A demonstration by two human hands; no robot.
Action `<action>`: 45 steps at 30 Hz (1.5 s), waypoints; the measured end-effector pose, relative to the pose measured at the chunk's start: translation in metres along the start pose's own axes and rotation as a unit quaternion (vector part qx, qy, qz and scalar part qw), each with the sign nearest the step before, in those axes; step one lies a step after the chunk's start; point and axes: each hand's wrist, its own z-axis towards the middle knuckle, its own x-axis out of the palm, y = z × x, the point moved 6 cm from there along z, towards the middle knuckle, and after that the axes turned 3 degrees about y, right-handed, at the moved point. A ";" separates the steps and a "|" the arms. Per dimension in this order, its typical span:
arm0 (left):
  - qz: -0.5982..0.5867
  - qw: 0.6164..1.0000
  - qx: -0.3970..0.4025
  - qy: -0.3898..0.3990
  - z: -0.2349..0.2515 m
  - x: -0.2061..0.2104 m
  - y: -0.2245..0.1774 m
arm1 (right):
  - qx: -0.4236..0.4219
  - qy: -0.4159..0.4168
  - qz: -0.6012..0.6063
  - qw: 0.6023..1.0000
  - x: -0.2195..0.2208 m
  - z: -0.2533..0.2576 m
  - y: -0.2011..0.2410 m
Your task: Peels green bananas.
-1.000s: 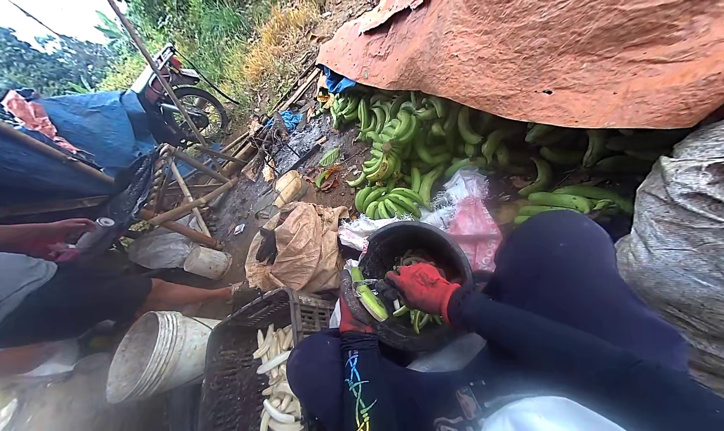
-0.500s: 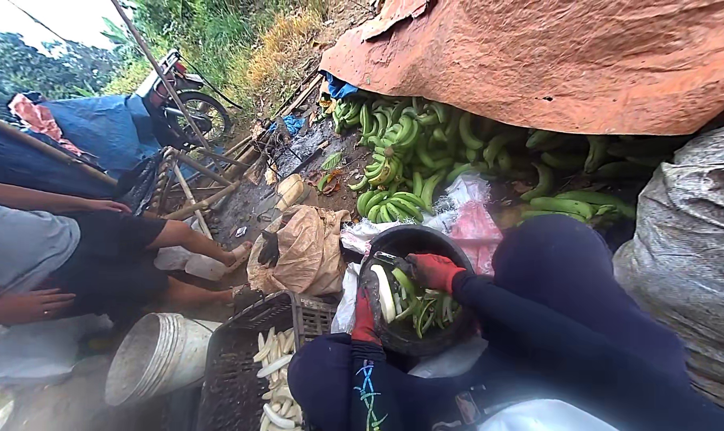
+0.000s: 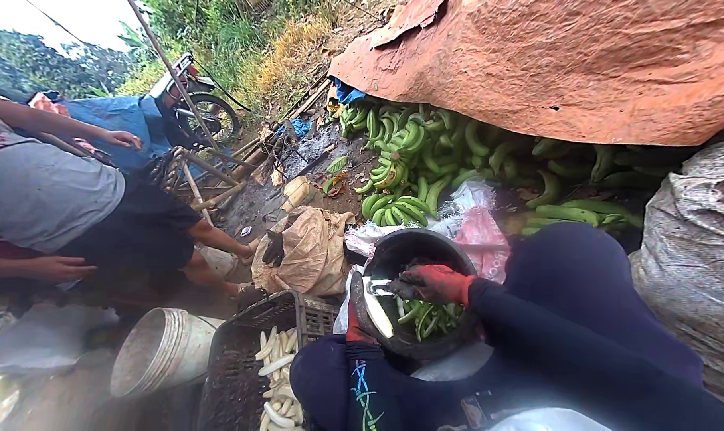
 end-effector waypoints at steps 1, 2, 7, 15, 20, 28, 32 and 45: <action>-0.081 0.994 0.032 0.065 -0.006 0.008 -0.007 | -0.032 0.017 -0.011 0.999 0.008 -0.001 0.008; -0.171 0.962 0.095 0.192 -0.005 0.007 -0.006 | -0.050 0.033 -0.023 0.998 0.013 -0.004 0.015; -0.213 0.975 0.054 0.017 0.018 -0.034 0.034 | -0.048 0.029 -0.093 0.994 0.019 -0.010 0.028; -0.032 0.995 0.048 0.078 0.037 -0.023 0.041 | 0.117 -0.023 -0.066 0.991 0.006 -0.003 0.034; 0.040 0.998 0.029 0.032 0.023 -0.028 0.044 | 0.212 -0.056 0.016 0.976 -0.007 -0.001 0.000; -0.183 0.982 0.019 0.040 0.044 -0.046 0.044 | -0.072 0.078 0.116 0.988 0.009 -0.014 0.014; -0.177 0.979 0.019 0.100 0.043 -0.047 0.063 | -0.013 0.064 -0.032 0.997 0.012 -0.011 0.019; -0.011 1.000 -0.001 0.001 0.030 -0.036 0.053 | 0.169 -0.061 -0.010 0.984 -0.018 -0.009 0.004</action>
